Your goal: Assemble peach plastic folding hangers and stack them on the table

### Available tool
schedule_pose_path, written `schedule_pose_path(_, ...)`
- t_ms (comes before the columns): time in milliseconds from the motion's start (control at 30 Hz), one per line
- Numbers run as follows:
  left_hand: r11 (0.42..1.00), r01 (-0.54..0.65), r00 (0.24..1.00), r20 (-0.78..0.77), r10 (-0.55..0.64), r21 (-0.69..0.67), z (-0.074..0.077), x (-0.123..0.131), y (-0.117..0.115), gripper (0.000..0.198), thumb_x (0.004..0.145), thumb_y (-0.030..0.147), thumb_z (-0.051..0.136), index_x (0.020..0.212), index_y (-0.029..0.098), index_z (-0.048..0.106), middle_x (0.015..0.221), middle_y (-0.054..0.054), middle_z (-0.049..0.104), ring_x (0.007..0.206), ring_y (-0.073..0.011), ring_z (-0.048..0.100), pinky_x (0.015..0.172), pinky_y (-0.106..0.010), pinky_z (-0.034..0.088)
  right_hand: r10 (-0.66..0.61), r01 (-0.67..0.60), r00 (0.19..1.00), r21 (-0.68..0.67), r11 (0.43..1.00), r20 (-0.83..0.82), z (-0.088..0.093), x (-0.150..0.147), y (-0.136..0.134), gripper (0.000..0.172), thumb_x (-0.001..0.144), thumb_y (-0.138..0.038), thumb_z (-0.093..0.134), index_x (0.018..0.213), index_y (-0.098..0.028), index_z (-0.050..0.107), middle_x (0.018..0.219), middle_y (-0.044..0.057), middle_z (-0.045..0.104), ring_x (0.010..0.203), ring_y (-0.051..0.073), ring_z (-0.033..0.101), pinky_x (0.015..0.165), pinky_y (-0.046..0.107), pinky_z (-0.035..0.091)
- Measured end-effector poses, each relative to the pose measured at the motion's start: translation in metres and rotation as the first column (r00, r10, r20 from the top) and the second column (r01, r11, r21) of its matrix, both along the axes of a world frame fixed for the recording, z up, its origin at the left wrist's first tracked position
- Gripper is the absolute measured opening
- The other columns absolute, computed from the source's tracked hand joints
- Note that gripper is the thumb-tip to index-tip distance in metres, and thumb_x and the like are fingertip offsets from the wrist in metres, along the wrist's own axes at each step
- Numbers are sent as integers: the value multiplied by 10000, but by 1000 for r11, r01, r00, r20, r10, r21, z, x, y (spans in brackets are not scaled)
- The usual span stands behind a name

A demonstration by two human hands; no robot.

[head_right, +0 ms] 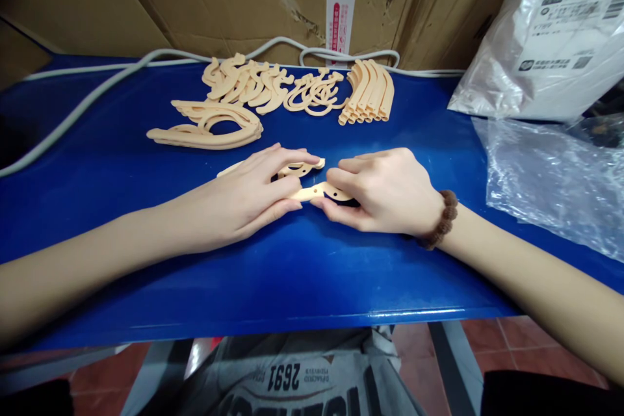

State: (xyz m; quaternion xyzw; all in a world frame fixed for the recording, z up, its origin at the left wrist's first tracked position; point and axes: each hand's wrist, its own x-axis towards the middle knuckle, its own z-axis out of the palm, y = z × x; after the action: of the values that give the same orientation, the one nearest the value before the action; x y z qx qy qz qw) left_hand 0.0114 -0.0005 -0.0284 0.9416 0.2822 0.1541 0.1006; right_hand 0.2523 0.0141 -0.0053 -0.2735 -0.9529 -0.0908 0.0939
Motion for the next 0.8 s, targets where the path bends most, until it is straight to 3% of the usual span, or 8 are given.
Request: schedule_pose_path(800, 999, -21, 999, 41, 23, -48, 4, 2, -2, 219, 1037, 255, 403, 1044, 124, 579, 1430, -155, 468, 1341, -267, 464, 1209, -545, 294, 16, -14, 999, 43, 999, -51, 1, -1, -5, 389, 946, -459, 548, 677, -178, 532, 566, -24, 506, 523, 107, 501, 525, 299, 203)
